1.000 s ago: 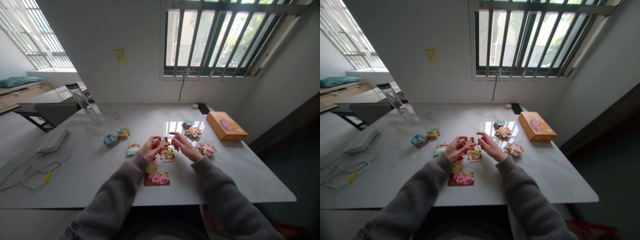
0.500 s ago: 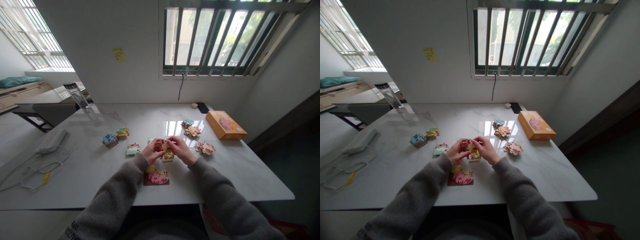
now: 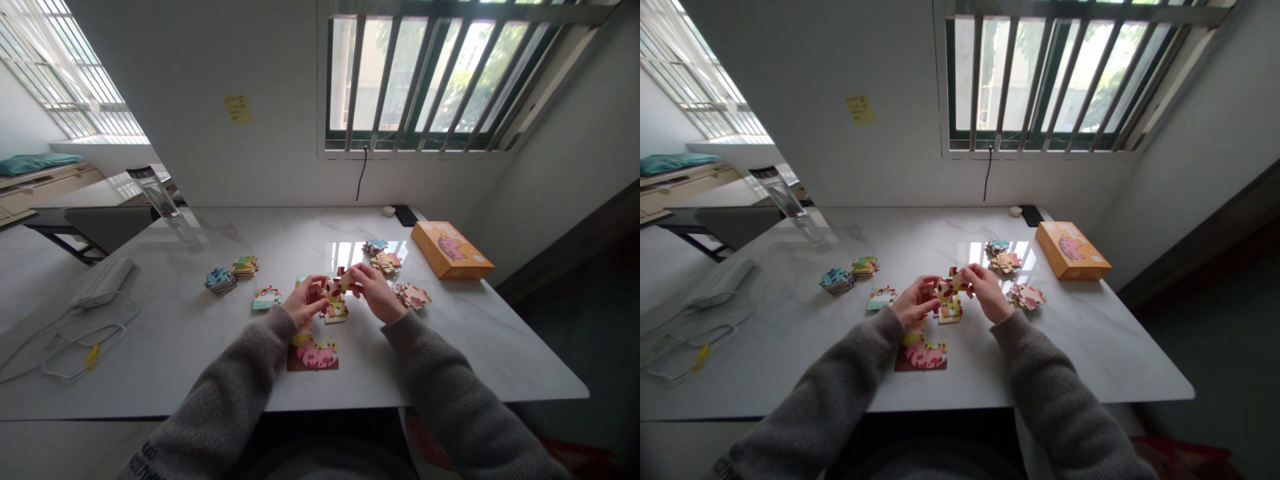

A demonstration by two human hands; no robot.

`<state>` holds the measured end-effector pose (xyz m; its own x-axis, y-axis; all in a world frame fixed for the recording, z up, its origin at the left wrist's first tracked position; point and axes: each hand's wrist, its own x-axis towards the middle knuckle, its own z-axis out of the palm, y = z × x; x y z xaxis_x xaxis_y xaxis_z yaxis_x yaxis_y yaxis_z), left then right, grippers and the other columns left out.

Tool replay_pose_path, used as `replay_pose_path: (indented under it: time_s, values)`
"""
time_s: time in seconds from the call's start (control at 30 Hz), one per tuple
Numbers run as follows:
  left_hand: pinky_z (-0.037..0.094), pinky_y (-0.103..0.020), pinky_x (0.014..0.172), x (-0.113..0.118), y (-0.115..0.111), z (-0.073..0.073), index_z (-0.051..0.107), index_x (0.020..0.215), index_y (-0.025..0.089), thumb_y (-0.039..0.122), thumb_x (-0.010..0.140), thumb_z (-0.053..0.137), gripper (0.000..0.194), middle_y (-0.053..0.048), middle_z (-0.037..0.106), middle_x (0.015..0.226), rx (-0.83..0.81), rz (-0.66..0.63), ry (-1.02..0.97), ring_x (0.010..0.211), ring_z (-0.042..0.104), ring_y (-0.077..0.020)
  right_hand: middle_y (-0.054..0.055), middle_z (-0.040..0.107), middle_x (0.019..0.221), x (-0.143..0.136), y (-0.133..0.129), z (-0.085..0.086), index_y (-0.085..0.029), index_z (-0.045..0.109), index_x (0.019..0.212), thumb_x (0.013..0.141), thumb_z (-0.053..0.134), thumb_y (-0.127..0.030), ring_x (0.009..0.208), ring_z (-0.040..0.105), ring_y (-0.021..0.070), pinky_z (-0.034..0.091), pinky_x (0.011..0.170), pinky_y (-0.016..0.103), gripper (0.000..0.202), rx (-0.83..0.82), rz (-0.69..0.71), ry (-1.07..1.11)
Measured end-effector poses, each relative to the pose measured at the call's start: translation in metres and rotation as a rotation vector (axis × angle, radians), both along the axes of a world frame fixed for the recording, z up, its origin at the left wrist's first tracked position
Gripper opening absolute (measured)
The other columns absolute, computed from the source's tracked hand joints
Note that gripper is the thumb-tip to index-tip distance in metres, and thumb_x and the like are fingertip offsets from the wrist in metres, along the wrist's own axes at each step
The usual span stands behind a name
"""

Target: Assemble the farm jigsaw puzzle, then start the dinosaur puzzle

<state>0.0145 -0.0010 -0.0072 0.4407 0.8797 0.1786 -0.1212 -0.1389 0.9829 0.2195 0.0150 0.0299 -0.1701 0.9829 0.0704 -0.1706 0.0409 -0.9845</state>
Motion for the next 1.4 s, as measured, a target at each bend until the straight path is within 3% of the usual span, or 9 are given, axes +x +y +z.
replay_pose_path:
  time_s: [0.1,0.23,0.33,0.43,0.63,0.83,1.03,1.23,1.4]
  values:
    - [0.050,-0.028,0.064,0.000,-0.003,0.002,0.044,0.132,0.017,0.039,0.083,0.073,0.061,0.003,0.057,0.079,0.076,0.019,0.095,0.064,0.059,-0.0125,-0.002,0.060,0.072,-0.005,-0.003,-0.006,-0.018,0.060,0.087,0.082,0.068,-0.048,0.060,0.051,0.0105,0.041,0.052,0.022,0.031,0.038,0.108,-0.112]
    - [0.046,-0.028,0.066,-0.007,-0.007,0.011,0.041,0.140,0.017,0.034,0.091,0.061,0.055,0.003,0.058,0.075,0.374,0.201,0.419,0.064,0.055,-0.0131,0.000,0.064,0.077,-0.003,0.003,-0.016,-0.019,0.064,0.095,0.088,0.058,-0.037,0.070,0.058,0.0153,0.047,0.064,0.028,0.020,0.155,0.058,-0.365]
    - [0.048,-0.032,0.077,-0.021,-0.003,0.018,0.052,0.127,0.018,0.026,0.090,0.053,0.038,-0.002,0.064,0.086,0.559,0.364,0.574,0.077,0.059,-0.0169,0.004,0.068,0.083,0.004,0.009,-0.024,-0.019,0.068,0.090,0.089,0.056,-0.023,0.078,0.059,0.0175,0.045,0.072,0.031,0.013,0.336,0.061,-0.677]
    - [0.048,-0.037,0.085,-0.049,0.007,0.019,0.058,0.117,0.018,0.020,0.083,0.052,0.035,-0.005,0.065,0.091,0.642,0.486,0.736,0.090,0.060,-0.0221,0.004,0.067,0.083,0.006,0.011,-0.030,-0.019,0.071,0.089,0.089,0.055,-0.016,0.080,0.057,0.0183,0.044,0.075,0.031,0.016,0.427,0.106,-0.854]
    - [0.043,-0.041,0.099,-0.108,0.012,0.013,0.059,0.121,0.018,0.025,0.075,0.057,0.047,-0.009,0.063,0.109,0.402,0.548,1.120,0.105,0.056,-0.0266,0.007,0.058,0.093,0.002,0.007,-0.032,-0.018,0.070,0.096,0.087,0.059,-0.015,0.089,0.056,0.0199,0.045,0.080,0.032,0.015,0.471,0.050,-0.904]
    - [0.041,-0.047,0.101,-0.107,0.002,0.011,0.053,0.132,0.020,0.037,0.076,0.056,0.059,-0.015,0.053,0.126,0.136,0.592,1.490,0.122,0.047,-0.0357,0.005,0.057,0.094,0.000,0.001,-0.015,-0.019,0.067,0.102,0.091,0.052,-0.017,0.081,0.056,0.0174,0.046,0.078,0.032,0.019,0.528,-0.082,-0.749]
    - [0.040,-0.048,0.099,-0.114,0.006,0.007,0.050,0.138,0.022,0.037,0.072,0.061,0.068,-0.015,0.054,0.130,0.162,0.508,1.400,0.118,0.048,-0.0377,0.006,0.059,0.093,-0.001,-0.002,-0.005,-0.019,0.066,0.102,0.093,0.049,-0.019,0.077,0.057,0.0178,0.045,0.075,0.034,0.019,0.552,-0.101,-0.696]
    - [0.043,-0.044,0.094,-0.119,0.005,0.006,0.053,0.135,0.026,0.035,0.067,0.068,0.070,-0.010,0.055,0.117,0.186,0.506,1.322,0.111,0.051,-0.0348,0.005,0.059,0.091,-0.002,-0.002,-0.007,-0.020,0.065,0.103,0.093,0.049,-0.019,0.076,0.056,0.0176,0.045,0.075,0.034,0.018,0.573,-0.094,-0.684]
    - [0.049,-0.040,0.094,-0.120,0.008,0.001,0.052,0.134,0.020,0.028,0.069,0.068,0.068,-0.007,0.046,0.109,0.292,0.425,1.105,0.097,0.057,-0.0232,0.005,0.058,0.089,-0.002,-0.002,-0.007,-0.019,0.064,0.104,0.092,0.049,-0.019,0.076,0.056,0.0176,0.046,0.076,0.034,0.019,0.596,-0.097,-0.671]
